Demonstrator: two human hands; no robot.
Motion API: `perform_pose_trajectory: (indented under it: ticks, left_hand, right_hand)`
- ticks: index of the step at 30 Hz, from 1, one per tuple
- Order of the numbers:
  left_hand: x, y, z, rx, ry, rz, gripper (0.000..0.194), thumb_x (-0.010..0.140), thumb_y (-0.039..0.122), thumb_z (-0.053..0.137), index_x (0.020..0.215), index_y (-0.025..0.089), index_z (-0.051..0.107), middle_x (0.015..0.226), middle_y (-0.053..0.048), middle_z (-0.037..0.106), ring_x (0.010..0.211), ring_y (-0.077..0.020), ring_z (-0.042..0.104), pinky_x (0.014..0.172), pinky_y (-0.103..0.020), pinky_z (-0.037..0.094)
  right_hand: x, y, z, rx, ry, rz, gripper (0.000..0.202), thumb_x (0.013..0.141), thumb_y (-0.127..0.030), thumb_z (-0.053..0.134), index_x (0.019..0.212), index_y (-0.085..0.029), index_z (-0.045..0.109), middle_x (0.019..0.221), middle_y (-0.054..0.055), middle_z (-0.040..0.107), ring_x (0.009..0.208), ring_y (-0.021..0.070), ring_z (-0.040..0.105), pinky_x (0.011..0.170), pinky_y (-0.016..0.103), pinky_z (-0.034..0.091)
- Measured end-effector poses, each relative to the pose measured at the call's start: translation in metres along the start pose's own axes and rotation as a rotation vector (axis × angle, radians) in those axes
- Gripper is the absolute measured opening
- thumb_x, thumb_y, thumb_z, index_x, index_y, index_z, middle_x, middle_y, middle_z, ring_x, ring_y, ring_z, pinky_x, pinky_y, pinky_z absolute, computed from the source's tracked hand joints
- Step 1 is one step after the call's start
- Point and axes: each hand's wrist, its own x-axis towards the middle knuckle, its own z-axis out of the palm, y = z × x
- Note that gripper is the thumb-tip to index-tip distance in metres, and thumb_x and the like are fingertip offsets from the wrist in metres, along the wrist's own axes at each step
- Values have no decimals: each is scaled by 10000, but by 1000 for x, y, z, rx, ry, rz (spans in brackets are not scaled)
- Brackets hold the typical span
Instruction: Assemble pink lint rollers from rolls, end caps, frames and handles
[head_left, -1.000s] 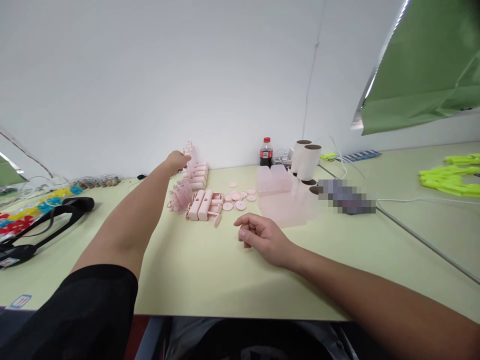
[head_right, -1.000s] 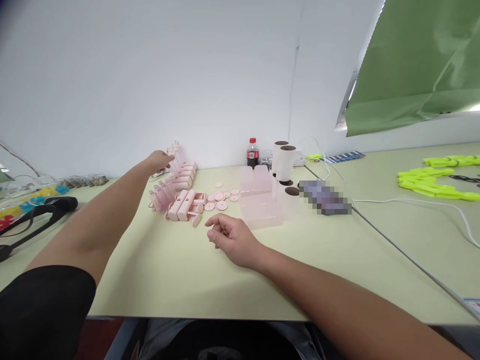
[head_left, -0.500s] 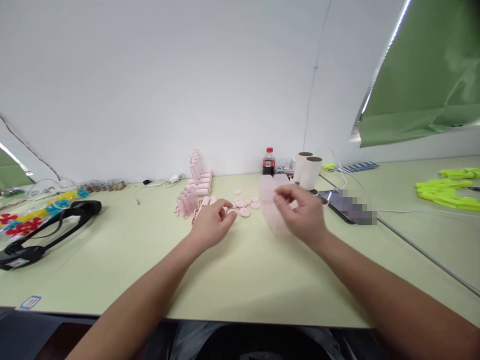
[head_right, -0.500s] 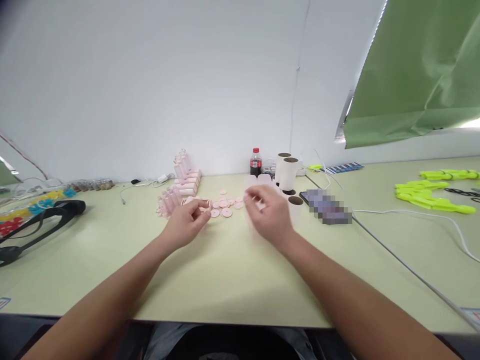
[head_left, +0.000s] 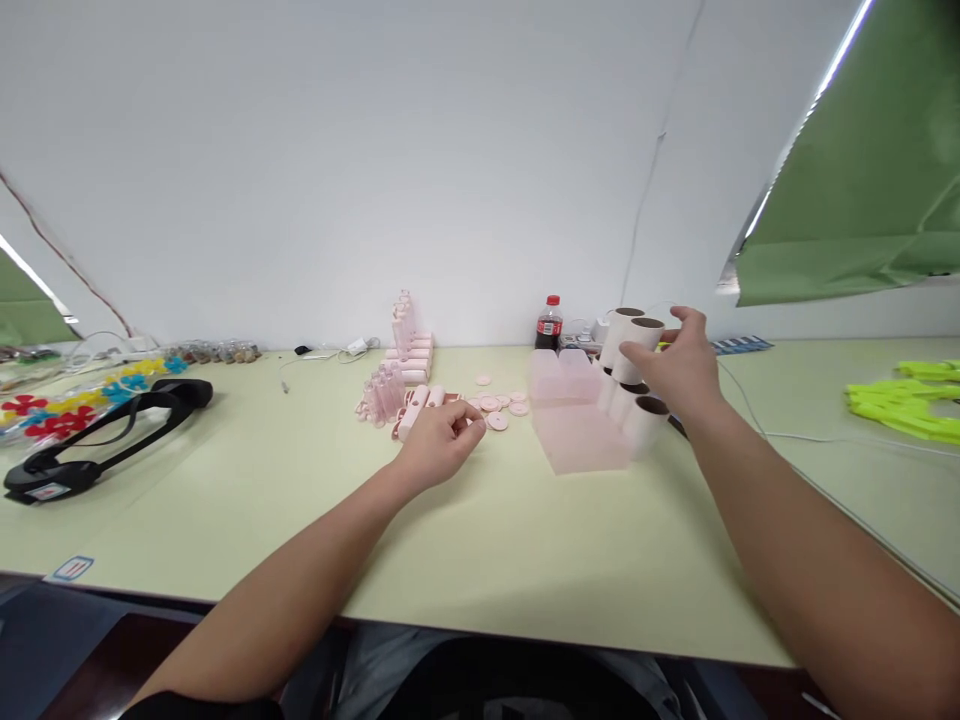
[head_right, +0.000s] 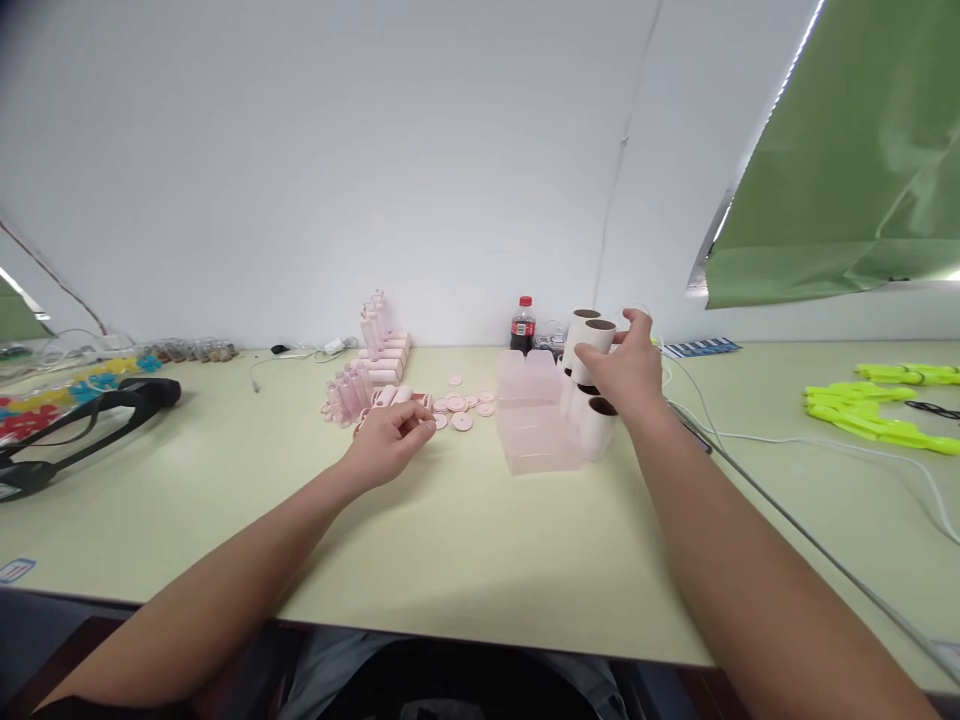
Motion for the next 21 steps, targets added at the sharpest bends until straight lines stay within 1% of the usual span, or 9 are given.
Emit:
perform_pose_trajectory:
  ticks: [4,6,7,9,12,14,17,19,21]
  left_hand:
    - [1,2,0,-6,-6,14,224,857,385,542,731,218,620,564,31,475,532,-126,408,522,-262,303]
    - [1,4,0,-39,-12,26,273,877,408,527,705,208,598,584,26,469,549,-124,404,534,-265,316]
    - [1,5,1,-76,-26,29,286,889,429,518,730,207,603,604,23,475,560,-124,410,543,-265,329]
    - [0,5,4,-195,-99,22,294,893,485,528,920,212,635,671,16,510,587,-126,444,559,-264,364]
    - [-3,2,9,-381,-213,40,542,837,535,625,1264,219,519,886,-35,590,658,-129,517,576,-261,412]
    - [-5,-1,11,-440,-205,91,587,797,521,682,1264,215,501,962,-64,596,677,-126,527,581,-258,424]
    - [-5,-2,9,-448,-121,91,468,789,478,680,1147,213,535,822,-17,577,606,-109,498,549,-251,408]
    - [-2,-2,6,-441,-55,41,392,798,452,636,1096,215,541,695,31,517,552,-107,479,522,-248,388]
    - [1,-3,2,-424,6,-2,327,796,425,598,1044,214,556,636,52,481,533,-111,470,515,-248,378]
  right_hand:
    - [-12,-8,-3,83,101,-68,667,685,-324,722,1297,-227,473,1069,120,634,981,319,599,866,503,453]
    - [-31,-18,-5,235,158,-192,636,713,-340,701,1292,-242,455,1087,99,621,928,278,608,846,487,489]
    - [-44,-24,-3,360,131,-251,638,726,-351,687,1298,-233,431,1074,94,616,877,257,615,808,469,517]
    - [-75,-36,3,652,-49,-286,641,750,-379,669,1308,-237,387,1112,94,595,903,239,619,772,425,558]
    - [-120,-45,22,905,-431,-160,587,757,-423,706,1242,-265,416,1101,65,571,919,220,620,726,375,594]
    - [-140,-43,35,967,-632,-36,591,770,-459,712,1241,-280,402,1054,40,575,853,196,628,710,376,600]
    - [-148,-36,47,968,-750,121,510,784,-505,700,1152,-265,441,993,22,588,754,172,640,647,359,591]
    - [-145,-31,48,898,-812,132,441,790,-525,685,1064,-243,484,926,15,590,724,173,638,592,332,566]
    - [-144,-28,48,769,-940,31,376,783,-513,696,940,-211,536,833,8,584,700,169,613,580,313,531]
